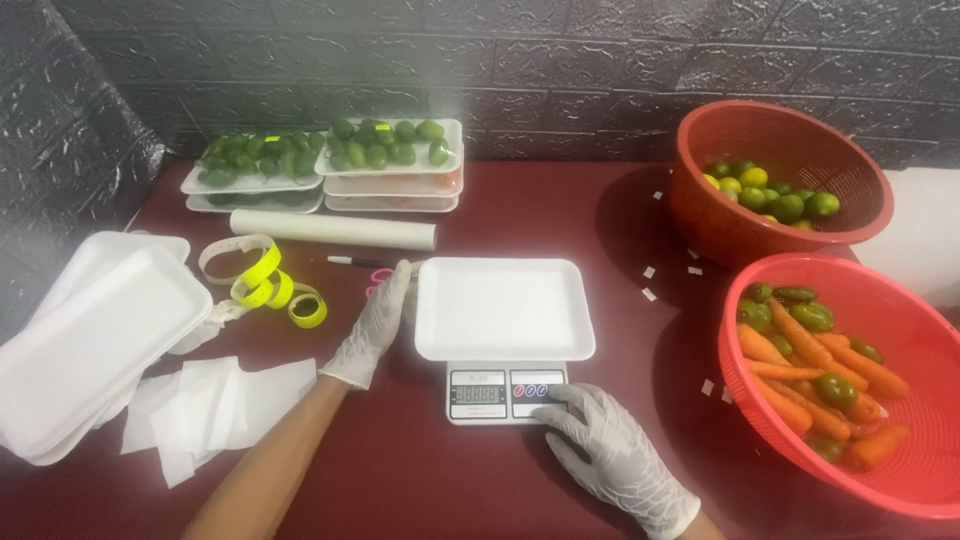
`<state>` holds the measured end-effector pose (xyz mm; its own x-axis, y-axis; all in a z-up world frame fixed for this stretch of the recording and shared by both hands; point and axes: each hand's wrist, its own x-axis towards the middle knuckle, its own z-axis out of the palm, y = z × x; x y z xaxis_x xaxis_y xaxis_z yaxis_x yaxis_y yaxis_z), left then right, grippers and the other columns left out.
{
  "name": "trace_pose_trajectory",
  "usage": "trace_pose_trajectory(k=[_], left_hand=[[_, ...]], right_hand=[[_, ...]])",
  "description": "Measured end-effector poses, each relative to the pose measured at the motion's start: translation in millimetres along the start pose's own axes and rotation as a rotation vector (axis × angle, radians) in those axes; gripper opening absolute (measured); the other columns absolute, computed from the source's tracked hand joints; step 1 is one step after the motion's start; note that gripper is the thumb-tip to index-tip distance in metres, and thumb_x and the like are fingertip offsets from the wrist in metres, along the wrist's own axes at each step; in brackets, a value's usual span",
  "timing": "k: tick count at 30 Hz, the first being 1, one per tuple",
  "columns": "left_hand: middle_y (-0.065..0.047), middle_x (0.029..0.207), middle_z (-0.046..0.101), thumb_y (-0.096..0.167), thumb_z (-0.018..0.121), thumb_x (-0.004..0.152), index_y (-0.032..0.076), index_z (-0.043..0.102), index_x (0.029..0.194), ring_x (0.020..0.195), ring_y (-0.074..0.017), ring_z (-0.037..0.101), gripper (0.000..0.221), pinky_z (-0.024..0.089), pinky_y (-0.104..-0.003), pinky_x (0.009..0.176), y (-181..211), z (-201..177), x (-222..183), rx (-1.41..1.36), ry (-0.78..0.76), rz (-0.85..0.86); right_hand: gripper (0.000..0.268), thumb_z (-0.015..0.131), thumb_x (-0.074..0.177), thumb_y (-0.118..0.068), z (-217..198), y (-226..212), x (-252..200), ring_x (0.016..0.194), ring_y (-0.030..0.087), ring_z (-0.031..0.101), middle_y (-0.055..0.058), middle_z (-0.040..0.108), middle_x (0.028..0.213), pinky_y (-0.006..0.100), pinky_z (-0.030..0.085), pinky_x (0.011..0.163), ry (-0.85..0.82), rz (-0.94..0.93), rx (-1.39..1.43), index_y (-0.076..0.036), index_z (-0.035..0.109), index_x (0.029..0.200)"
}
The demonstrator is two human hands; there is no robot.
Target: Weighing limes on a digital scale by transferring them from a basket to a tray.
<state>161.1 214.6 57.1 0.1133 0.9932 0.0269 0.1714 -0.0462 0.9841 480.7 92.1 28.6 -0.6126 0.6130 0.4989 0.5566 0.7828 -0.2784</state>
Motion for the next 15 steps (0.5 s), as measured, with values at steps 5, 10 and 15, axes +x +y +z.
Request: trace_pose_trajectory(k=[5, 10, 15], left_hand=[[-0.002, 0.121, 0.074, 0.056, 0.023, 0.099, 0.014, 0.066, 0.134, 0.115, -0.0137, 0.067, 0.069, 0.042, -0.026, 0.104, -2.6, 0.1, 1.9, 0.003, 0.025, -0.057], [-0.006, 0.113, 0.078, 0.054, 0.021, 0.100, 0.011, 0.065, 0.135, 0.108, -0.0166, 0.073, 0.071, 0.051, -0.026, 0.096, -1.0, 0.3, 0.4, 0.003, 0.001, -0.015], [-0.005, 0.091, 0.078, 0.059, 0.022, 0.099, 0.012, 0.073, 0.118, 0.071, -0.0151, 0.070, 0.073, 0.052, -0.025, 0.068, -2.4, -0.1, 0.5, 0.024, 0.024, -0.104]], right_hand=[[0.039, 0.070, 0.091, -0.009, 4.0, 5.2, -4.3, 0.112, 0.030, 0.063, 0.010, 0.061, 0.126, 0.044, 0.054, 0.095, 0.028, -0.012, 0.028, -0.015, 0.061, 0.128], [0.041, 0.070, 0.090, -0.006, 2.8, 4.3, -4.2, 0.114, 0.031, 0.064, 0.011, 0.061, 0.127, 0.045, 0.054, 0.096, 0.045, -0.017, 0.035, -0.015, 0.060, 0.129], [0.036, 0.071, 0.089, -0.007, 0.8, 1.8, -2.4, 0.112, 0.029, 0.064, 0.010, 0.061, 0.124, 0.043, 0.054, 0.097, 0.077, 0.008, -0.005, -0.016, 0.063, 0.124]])
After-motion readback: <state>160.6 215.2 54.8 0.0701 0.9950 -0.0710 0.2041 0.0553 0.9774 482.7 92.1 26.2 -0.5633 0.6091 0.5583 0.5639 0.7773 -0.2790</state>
